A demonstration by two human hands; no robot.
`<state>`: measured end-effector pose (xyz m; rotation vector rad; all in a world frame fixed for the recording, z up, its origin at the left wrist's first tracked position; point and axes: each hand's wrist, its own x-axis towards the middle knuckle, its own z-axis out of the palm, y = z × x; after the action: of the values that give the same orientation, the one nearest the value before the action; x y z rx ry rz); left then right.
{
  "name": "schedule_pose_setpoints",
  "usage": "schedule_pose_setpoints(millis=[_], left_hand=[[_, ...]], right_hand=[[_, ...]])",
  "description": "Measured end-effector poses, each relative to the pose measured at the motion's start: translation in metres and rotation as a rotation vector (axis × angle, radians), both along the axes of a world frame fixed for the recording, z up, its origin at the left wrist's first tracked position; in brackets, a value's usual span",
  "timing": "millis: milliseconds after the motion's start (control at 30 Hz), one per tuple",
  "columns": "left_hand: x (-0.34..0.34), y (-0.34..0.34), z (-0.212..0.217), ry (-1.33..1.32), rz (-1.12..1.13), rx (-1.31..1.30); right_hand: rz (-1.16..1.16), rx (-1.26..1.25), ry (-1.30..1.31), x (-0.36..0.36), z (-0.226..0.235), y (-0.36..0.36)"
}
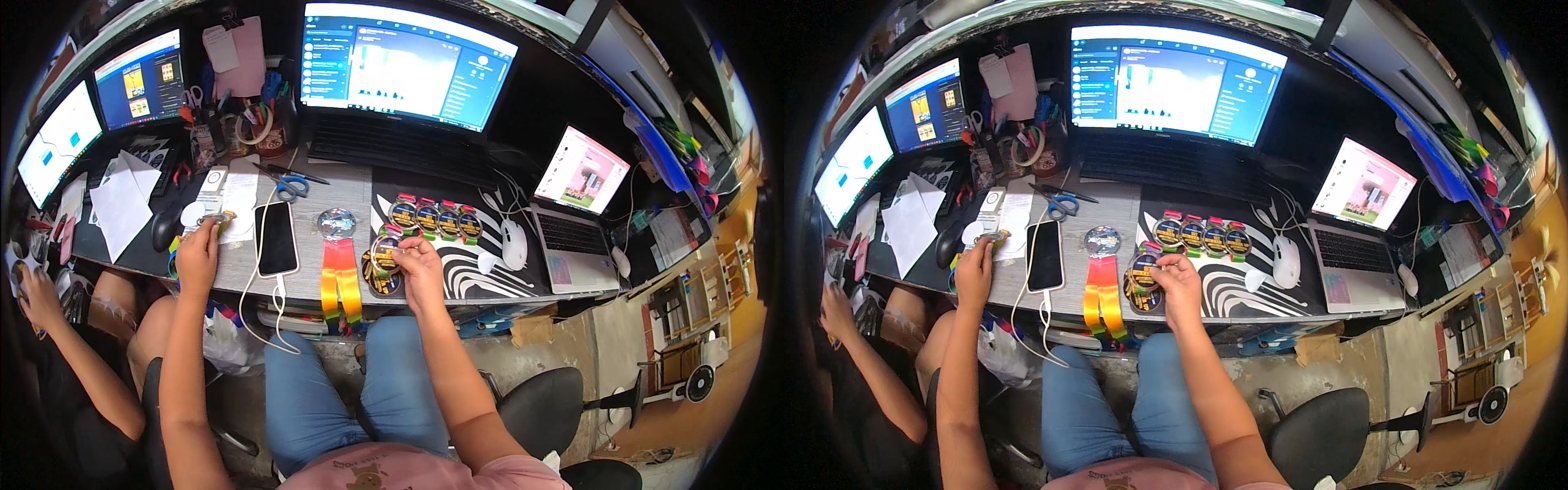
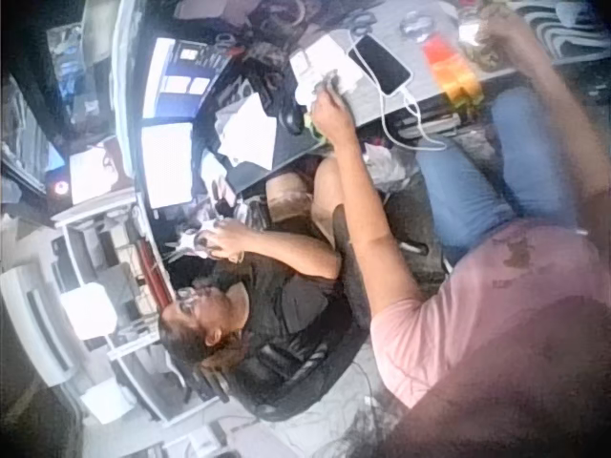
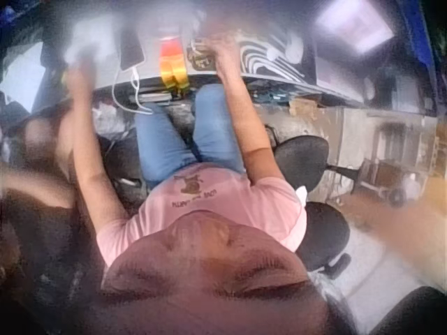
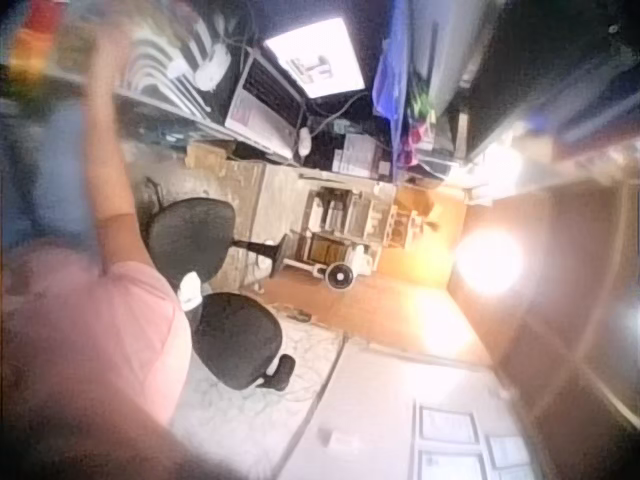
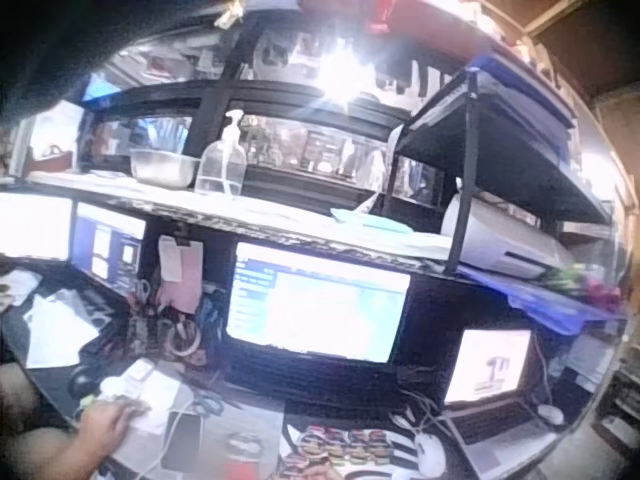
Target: The person sits at a desk and repeatedly picks up round medals and colorful ribbons. They thread the ribbon through the medal's loop, adjust the ribbon length, and place the assembled medal on the desk. This process is repeated for several medals.
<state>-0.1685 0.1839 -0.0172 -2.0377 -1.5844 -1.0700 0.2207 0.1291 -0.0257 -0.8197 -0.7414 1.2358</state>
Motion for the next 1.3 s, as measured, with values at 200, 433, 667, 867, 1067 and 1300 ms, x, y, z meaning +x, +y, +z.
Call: schedule_pose_setpoints(millis=[200,433,667,867,1067,1300], left_hand=[[0.000,-0.001,0.004,-0.062,-0.001,-0.039],[-0.001,-0.003,0.004,-0.051,0.017,-0.047],[0.004,-0.003,0.004,-0.151,-0.015,-0.082],[0.005,-0.002,0.006,-0.136,-0.008,-0.073],[0.001,-0.002,0.004,-0.138,-0.010,-0.070],[0.004,-0.005,0.007,-0.142,-0.015,-0.054]], right_hand=[[-0.023,0.078,0.023,-0.010,-0.005,-0.002],[-0.145,-0.049,-0.271,0.074,0.011,-0.024],[-0.405,-0.200,-0.454,0.214,0.056,-0.013],[-0.443,-0.101,-0.196,0.217,0.052,-0.006],[-0.361,-0.158,-0.296,0.199,0.033,-0.006],[-0.469,-0.178,-0.446,0.247,0.026,0.003]])
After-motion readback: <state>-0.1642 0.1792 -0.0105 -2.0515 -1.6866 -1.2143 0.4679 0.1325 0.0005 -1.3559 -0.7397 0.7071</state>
